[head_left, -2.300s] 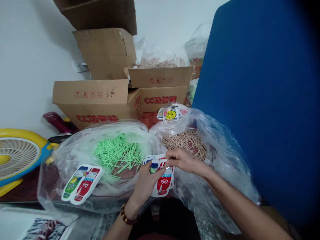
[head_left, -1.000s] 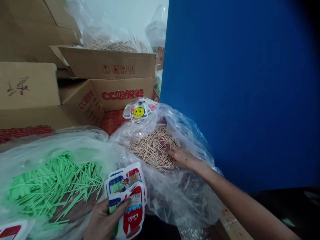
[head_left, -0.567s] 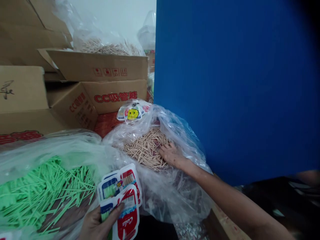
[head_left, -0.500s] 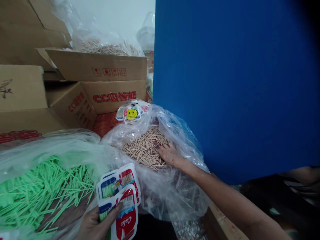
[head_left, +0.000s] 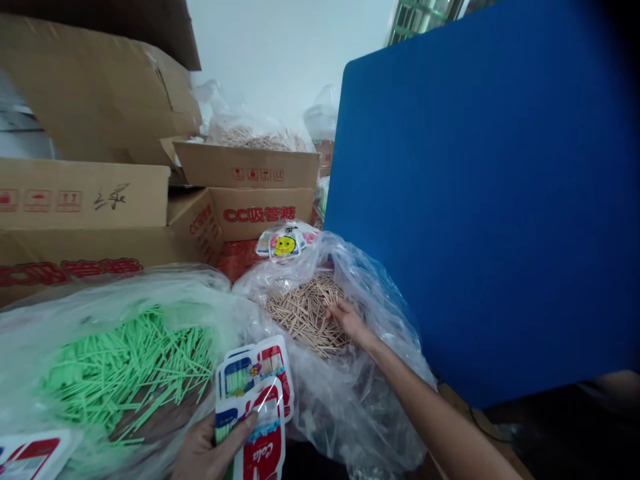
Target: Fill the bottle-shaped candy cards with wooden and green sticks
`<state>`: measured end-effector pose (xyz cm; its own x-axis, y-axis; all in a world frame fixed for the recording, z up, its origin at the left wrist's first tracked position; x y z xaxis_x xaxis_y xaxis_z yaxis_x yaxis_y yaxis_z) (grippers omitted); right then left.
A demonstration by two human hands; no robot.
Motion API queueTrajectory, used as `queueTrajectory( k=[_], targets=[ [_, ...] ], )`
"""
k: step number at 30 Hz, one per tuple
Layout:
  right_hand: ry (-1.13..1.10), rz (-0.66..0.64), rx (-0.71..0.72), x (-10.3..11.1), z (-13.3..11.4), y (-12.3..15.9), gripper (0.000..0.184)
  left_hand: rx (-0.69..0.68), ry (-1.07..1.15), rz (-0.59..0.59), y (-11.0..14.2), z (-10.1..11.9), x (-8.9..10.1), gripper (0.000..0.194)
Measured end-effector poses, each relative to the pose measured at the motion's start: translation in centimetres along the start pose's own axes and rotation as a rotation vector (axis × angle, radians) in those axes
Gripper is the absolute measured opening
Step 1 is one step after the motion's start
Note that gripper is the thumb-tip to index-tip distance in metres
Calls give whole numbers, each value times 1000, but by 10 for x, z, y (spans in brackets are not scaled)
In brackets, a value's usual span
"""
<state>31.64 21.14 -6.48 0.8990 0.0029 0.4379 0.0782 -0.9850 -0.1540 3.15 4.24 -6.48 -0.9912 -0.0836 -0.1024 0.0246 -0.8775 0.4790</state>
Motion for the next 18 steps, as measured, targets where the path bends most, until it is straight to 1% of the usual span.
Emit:
queueTrajectory(
  k=[2,5,9,11,14,18],
  targets=[
    [-125,40,-17,-9,5,4,34,-3,-12,13,1,2,1,38],
    [-252,81,-45,-21,14,17,29,-26,-56,39,4,8,0,37],
    [-327,52,-90,-35,22,32,27,-24,-84,39,9,14,-5,37],
    [-347,34,-101,-37,20,34,29,-22,-77,44,11,16,-8,37],
    [-373,38,-98,-34,14,33,31,-32,-73,45,13,20,-13,38],
    [-396,57,-85,-31,9,34,28,-41,-86,9,17,25,-18,34]
  ],
)
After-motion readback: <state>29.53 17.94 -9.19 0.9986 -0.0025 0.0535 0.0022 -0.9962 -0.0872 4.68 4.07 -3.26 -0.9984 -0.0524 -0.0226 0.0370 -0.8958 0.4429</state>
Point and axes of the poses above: each hand's wrist, its own y-axis away from the middle knuckle, its own x-axis out of the back of the hand, z = x × y, the point moved 7 cm from there along -y, towards the middle knuckle, and after that the axes turned 6 degrees about -y, right-handed, at the moved point
